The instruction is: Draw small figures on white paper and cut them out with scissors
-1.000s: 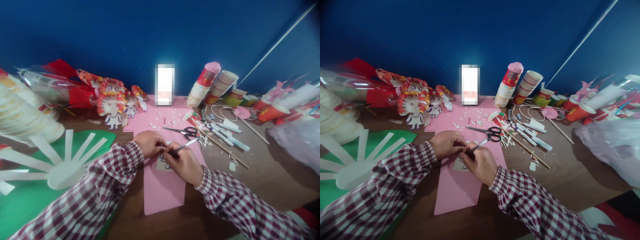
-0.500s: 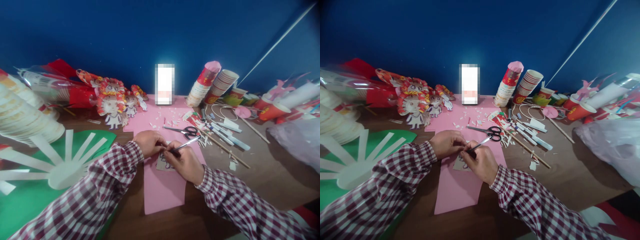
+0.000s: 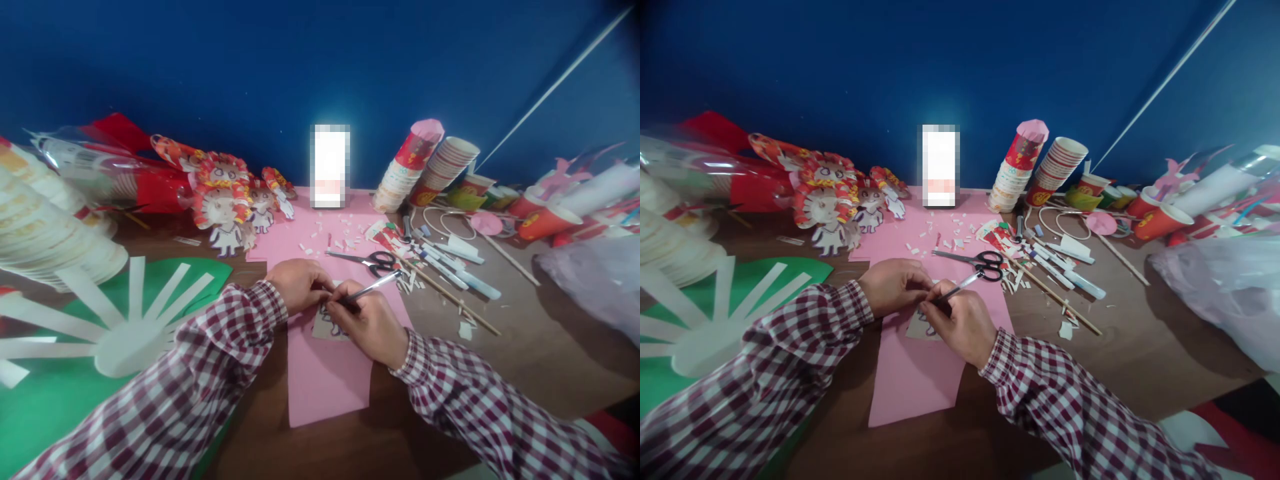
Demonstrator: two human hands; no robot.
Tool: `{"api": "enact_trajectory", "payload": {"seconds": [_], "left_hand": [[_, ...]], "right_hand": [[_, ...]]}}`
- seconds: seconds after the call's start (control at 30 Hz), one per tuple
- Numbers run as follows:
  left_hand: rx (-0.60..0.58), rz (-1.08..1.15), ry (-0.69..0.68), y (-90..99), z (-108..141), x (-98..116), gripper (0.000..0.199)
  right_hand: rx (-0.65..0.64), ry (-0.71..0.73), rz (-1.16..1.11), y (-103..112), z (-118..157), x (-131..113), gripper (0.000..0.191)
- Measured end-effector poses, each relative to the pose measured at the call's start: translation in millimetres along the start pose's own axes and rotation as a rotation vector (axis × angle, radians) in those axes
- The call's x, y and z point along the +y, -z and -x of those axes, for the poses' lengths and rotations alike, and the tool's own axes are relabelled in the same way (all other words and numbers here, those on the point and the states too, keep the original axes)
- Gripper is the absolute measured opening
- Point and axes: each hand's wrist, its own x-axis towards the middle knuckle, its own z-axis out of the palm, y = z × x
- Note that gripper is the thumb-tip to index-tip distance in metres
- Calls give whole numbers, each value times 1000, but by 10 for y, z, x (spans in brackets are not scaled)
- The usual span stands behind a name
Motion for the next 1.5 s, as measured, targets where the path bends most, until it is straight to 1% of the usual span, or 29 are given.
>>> {"api": "enact_trajectory", "payload": {"seconds": [0.73, 1.0, 1.3, 1.5], "left_hand": [[-14, 19, 4, 37, 1, 36, 18], [22, 44, -3, -7, 0, 2, 16], [22, 28, -23, -25, -2, -27, 17], [37, 43, -15, -42, -1, -25, 16]], "right_hand": [[-23, -10, 8, -7, 1, 36, 12], [-24, -12, 19, -13, 9, 48, 11], [-9, 2, 5, 17, 0, 9, 12], [-12, -10, 20, -1, 0, 32, 11]]}}
